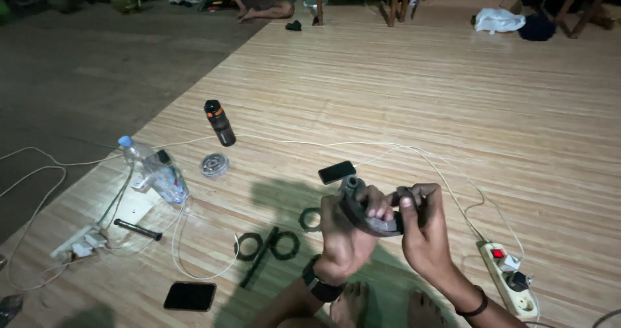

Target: Sanding the friction surface of a motorcycle brake shoe using sandpaper to prepare it for installation.

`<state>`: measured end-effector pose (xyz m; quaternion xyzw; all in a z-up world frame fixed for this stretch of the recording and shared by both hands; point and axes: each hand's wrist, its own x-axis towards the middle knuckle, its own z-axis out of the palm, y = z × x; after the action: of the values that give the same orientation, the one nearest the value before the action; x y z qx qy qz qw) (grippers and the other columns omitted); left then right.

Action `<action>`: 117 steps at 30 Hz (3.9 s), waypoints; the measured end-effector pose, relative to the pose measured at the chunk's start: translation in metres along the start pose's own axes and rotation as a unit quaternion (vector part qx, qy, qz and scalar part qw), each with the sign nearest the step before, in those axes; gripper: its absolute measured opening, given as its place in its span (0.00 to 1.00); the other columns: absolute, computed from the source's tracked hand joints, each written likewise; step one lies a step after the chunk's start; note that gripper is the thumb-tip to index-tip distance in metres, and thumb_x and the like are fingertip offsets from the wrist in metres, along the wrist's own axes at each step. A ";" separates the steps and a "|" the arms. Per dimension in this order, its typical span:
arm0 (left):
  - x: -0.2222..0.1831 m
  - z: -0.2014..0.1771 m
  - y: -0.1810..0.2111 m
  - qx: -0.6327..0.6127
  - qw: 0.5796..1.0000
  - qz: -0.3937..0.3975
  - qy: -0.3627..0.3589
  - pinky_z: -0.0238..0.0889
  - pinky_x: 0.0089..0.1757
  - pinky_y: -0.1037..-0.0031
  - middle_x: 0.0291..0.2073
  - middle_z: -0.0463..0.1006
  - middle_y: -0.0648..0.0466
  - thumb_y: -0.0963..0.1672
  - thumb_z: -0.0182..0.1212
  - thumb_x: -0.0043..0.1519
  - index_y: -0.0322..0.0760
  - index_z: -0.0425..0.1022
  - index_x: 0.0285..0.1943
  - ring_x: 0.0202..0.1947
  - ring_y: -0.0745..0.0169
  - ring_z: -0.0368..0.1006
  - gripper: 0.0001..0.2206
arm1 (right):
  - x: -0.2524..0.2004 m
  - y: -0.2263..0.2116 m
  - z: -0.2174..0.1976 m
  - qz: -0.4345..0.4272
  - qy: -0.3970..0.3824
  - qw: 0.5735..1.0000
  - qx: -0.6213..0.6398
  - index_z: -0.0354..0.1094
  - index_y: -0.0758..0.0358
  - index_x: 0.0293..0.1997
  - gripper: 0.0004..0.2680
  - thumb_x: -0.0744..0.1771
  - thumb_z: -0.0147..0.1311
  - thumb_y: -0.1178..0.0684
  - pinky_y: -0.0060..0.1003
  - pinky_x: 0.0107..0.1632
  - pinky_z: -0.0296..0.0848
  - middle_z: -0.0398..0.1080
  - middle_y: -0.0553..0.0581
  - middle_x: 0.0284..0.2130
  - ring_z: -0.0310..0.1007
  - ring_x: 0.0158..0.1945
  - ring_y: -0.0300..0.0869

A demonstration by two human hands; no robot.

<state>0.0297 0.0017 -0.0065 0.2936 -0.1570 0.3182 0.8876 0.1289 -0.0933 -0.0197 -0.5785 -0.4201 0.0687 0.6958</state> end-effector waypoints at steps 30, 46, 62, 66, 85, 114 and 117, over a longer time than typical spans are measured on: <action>-0.004 0.007 -0.006 0.577 0.730 -0.338 -0.139 0.63 0.32 0.59 0.27 0.72 0.48 0.60 0.26 0.69 0.35 0.68 0.47 0.25 0.54 0.67 0.31 | 0.020 -0.050 -0.056 -0.003 0.035 0.945 -0.325 0.61 0.77 0.47 0.06 0.71 0.55 0.64 0.41 0.34 0.71 0.75 0.67 0.36 0.74 0.32 0.50; 0.009 -0.007 -0.028 0.306 0.935 -0.021 0.175 0.58 0.30 0.74 0.27 0.69 0.55 0.56 0.36 0.71 0.32 0.70 0.40 0.25 0.69 0.61 0.26 | -0.002 -0.070 -0.030 -0.248 -0.057 0.894 -0.370 0.78 0.65 0.42 0.11 0.57 0.66 0.64 0.34 0.42 0.74 0.80 0.54 0.39 0.76 0.39 0.41; 0.005 -0.005 -0.018 0.191 0.946 0.052 0.256 0.61 0.31 0.75 0.29 0.74 0.51 0.53 0.35 0.75 0.33 0.70 0.42 0.26 0.67 0.65 0.23 | -0.021 -0.039 -0.020 -0.332 -0.226 0.817 -0.413 0.64 0.70 0.65 0.21 0.65 0.58 0.54 0.46 0.60 0.70 0.57 0.69 0.68 0.65 0.61 0.53; 0.008 -0.008 -0.010 0.146 0.953 0.047 0.261 0.53 0.28 0.76 0.26 0.70 0.54 0.47 0.36 0.74 0.35 0.68 0.36 0.23 0.70 0.59 0.18 | -0.020 -0.033 -0.021 -0.362 -0.231 0.781 -0.453 0.61 0.69 0.67 0.22 0.66 0.58 0.52 0.41 0.60 0.66 0.57 0.62 0.71 0.64 0.59 0.49; -0.001 -0.043 -0.003 0.679 0.681 0.232 0.144 0.65 0.43 0.67 0.44 0.74 0.47 0.41 0.45 0.69 0.30 0.70 0.59 0.39 0.57 0.71 0.13 | -0.012 -0.021 -0.003 -0.323 -0.254 0.792 -0.452 0.48 0.74 0.71 0.38 0.62 0.55 0.30 0.65 0.75 0.37 0.49 0.73 0.72 0.41 0.78 0.65; -0.023 -0.056 0.007 0.757 0.500 0.417 -0.048 0.70 0.39 0.54 0.50 0.70 0.23 0.33 0.57 0.61 0.09 0.59 0.62 0.37 0.36 0.70 0.21 | -0.023 -0.043 0.008 -0.329 -0.221 0.806 -0.439 0.54 0.70 0.68 0.32 0.68 0.33 0.27 0.74 0.73 0.37 0.51 0.71 0.70 0.45 0.76 0.66; -0.019 -0.032 0.011 0.611 0.655 0.437 -0.081 0.61 0.29 0.53 0.34 0.78 0.38 0.39 0.48 0.56 0.22 0.74 0.38 0.23 0.39 0.68 0.11 | -0.021 -0.051 0.004 -0.329 -0.196 0.815 -0.434 0.47 0.64 0.71 0.34 0.67 0.25 0.23 0.81 0.71 0.45 0.52 0.72 0.69 0.51 0.74 0.68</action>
<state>0.0113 0.0199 -0.0352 0.6916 -0.1091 0.6686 0.2504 0.0926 -0.1187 0.0132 -0.6221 -0.6991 -0.2422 0.2561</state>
